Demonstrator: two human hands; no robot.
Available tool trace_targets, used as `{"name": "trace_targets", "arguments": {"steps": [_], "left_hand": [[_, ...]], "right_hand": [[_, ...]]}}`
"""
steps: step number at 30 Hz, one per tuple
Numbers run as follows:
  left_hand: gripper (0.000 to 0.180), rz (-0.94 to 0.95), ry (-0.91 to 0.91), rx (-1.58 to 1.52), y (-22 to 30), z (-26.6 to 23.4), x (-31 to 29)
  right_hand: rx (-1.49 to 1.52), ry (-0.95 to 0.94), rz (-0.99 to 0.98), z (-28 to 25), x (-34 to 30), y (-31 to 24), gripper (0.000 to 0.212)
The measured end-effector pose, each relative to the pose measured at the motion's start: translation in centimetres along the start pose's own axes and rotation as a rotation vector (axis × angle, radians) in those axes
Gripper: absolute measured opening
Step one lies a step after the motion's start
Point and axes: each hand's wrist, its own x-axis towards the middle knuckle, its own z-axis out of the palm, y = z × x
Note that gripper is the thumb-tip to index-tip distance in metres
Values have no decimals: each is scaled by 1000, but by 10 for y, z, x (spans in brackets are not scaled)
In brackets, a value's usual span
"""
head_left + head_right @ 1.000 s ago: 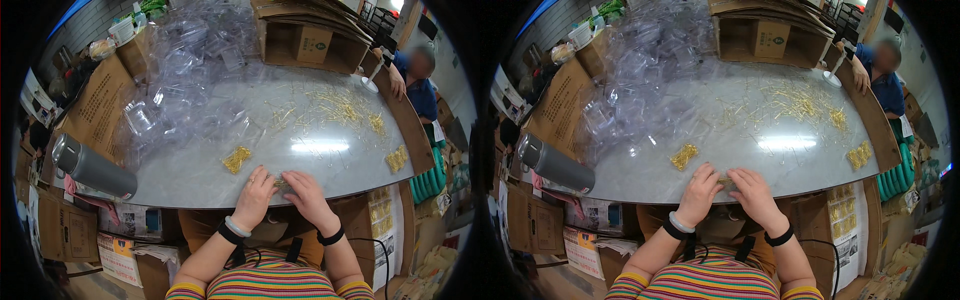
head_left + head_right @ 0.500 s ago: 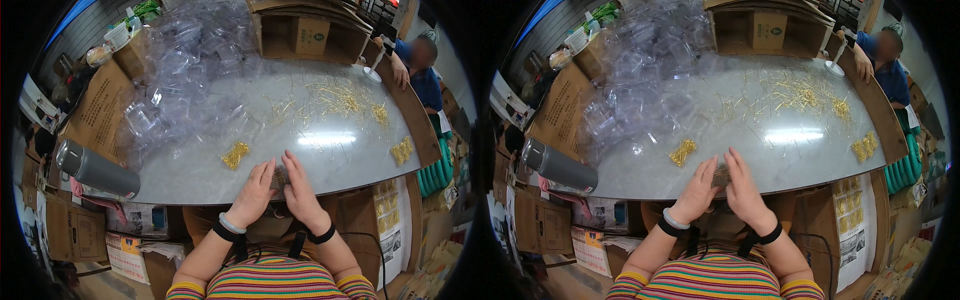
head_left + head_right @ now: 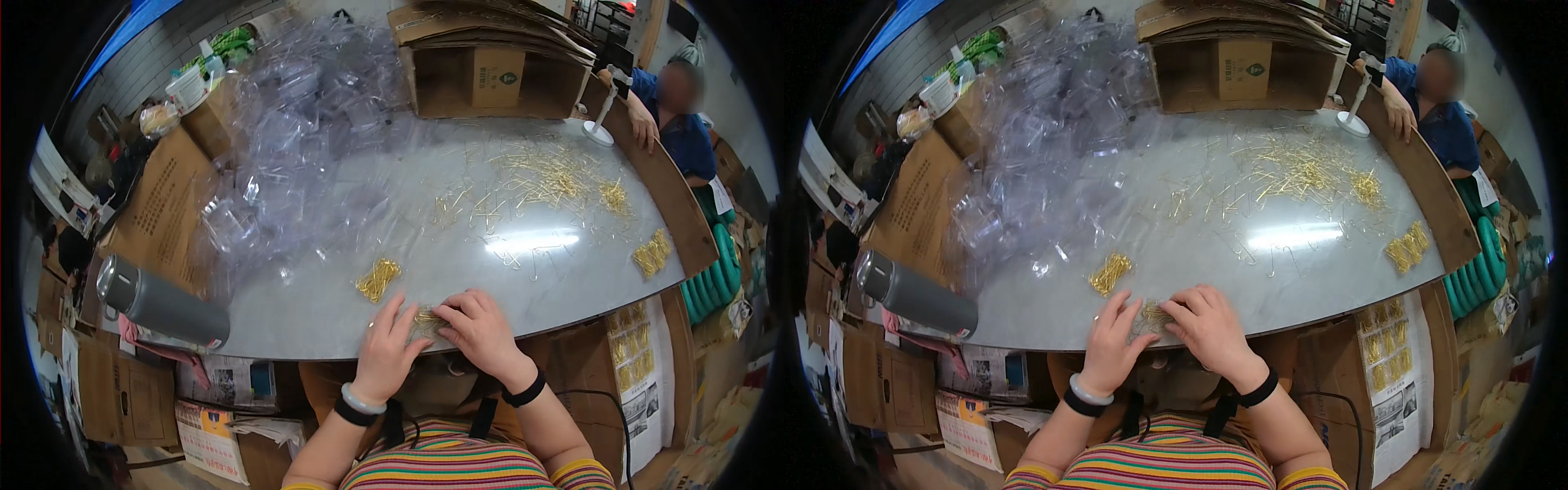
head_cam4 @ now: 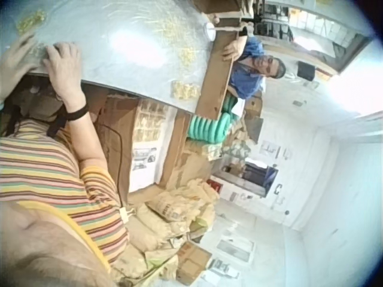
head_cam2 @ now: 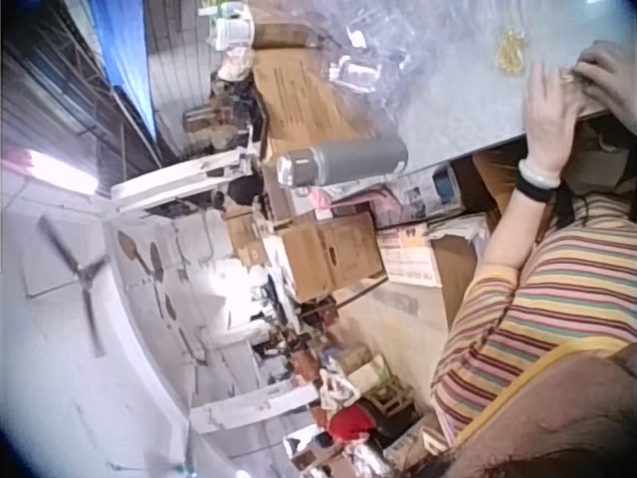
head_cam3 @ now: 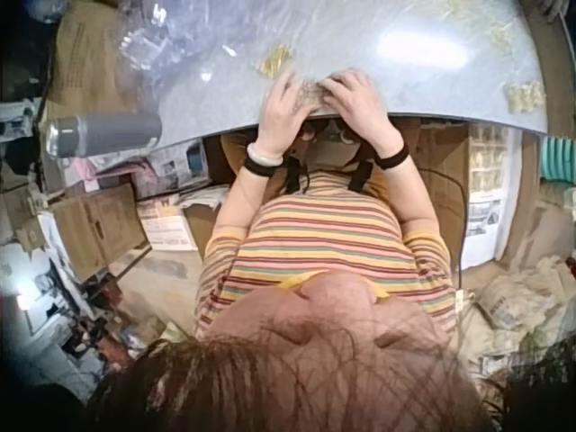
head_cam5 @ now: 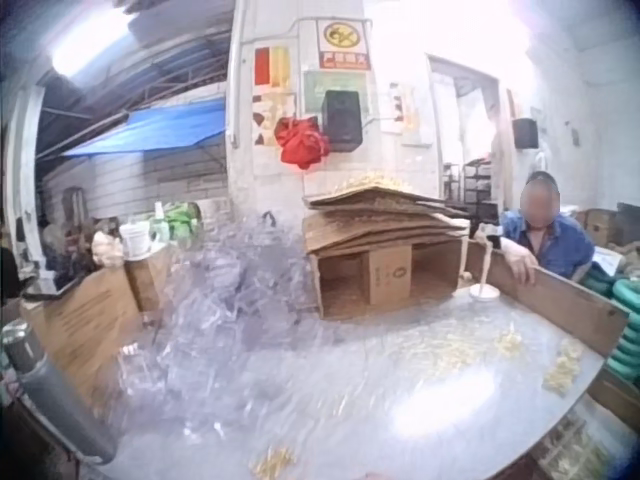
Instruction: Packing small gold-colored pins into plastic bags at a workstation.
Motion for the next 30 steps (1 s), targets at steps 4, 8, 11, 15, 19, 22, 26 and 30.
{"name": "trace_targets", "arguments": {"steps": [4, 8, 11, 15, 19, 22, 26, 30], "left_hand": [[33, -43, -26, 165, 3, -3, -1], [18, -37, -53, 85, -2, -1, 0], [17, -70, -109, 32, -4, 5, 7], [29, -128, -198, -88, 4, 16, 23], [39, 50, -109, -38, 18, 17, 18], [59, 85, -224, 10, 13, 21, 9], [64, 155, -368, 45, -5, 32, 12], [50, 184, -310, 37, -4, 38, 16]], "right_hand": [[-26, -61, -27, -8, 0, 5, 50], [-45, -127, -95, 3, -4, 9, 45], [14, -36, -145, 0, 4, 0, 42], [10, 28, -29, 2, -8, 5, 38], [125, -12, 75, -4, -12, 3, 38], [214, 156, 132, 4, -19, -2, 43], [223, 223, 292, 19, -29, -31, 55], [337, 277, 287, 40, -14, -40, 56]]}}
